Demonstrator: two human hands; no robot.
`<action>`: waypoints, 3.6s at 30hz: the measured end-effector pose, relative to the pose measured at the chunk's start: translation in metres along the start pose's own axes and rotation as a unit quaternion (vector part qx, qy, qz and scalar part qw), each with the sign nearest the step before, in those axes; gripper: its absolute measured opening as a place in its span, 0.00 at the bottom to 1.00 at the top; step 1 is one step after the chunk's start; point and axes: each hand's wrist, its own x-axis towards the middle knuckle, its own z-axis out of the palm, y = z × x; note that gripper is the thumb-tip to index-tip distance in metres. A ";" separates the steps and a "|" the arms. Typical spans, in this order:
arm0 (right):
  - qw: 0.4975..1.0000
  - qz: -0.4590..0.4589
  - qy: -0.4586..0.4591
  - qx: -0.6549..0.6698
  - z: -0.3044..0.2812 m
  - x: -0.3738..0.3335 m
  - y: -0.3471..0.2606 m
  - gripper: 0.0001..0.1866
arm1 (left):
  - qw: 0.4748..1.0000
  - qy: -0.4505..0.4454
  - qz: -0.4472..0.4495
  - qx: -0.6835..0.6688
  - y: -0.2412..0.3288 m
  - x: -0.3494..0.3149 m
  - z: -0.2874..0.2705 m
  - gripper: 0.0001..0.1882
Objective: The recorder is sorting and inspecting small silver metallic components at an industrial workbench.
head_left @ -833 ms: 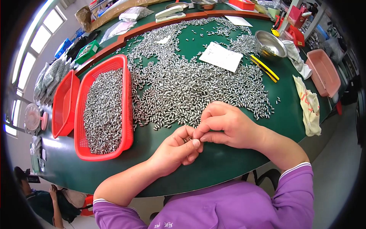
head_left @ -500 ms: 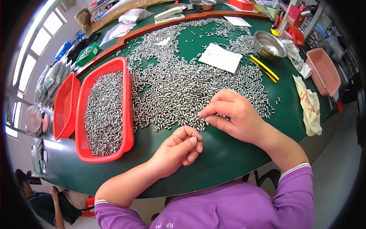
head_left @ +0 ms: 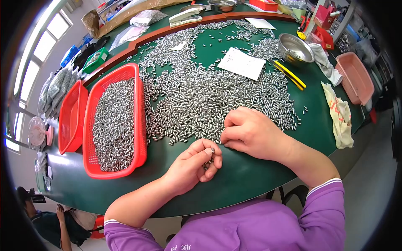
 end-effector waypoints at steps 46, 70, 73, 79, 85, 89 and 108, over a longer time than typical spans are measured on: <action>0.991 0.001 0.049 0.127 0.000 0.006 -0.010 0.07 | 0.999 0.042 0.008 0.010 -0.001 -0.002 0.005 0.09; 0.990 -0.015 0.090 0.109 -0.002 0.007 -0.010 0.08 | 0.998 0.048 0.028 0.015 -0.002 -0.002 0.005 0.07; 0.989 -0.018 0.100 0.107 -0.002 0.006 -0.008 0.10 | 0.999 0.038 0.037 0.000 -0.003 -0.002 0.004 0.06; 0.990 -0.058 0.088 0.097 -0.001 0.006 -0.010 0.10 | 0.999 0.028 0.045 -0.002 -0.005 -0.002 0.003 0.07; 0.989 -0.070 0.082 0.099 0.001 0.008 -0.008 0.09 | 0.998 0.009 0.057 0.001 -0.008 -0.001 0.000 0.06; 0.989 -0.065 0.080 0.110 0.000 0.007 -0.009 0.09 | 0.998 0.025 0.063 0.016 -0.008 -0.002 0.004 0.06; 0.978 0.051 0.184 -0.079 -0.020 0.009 0.017 0.07 | 0.992 0.047 0.111 0.037 -0.003 -0.009 0.008 0.05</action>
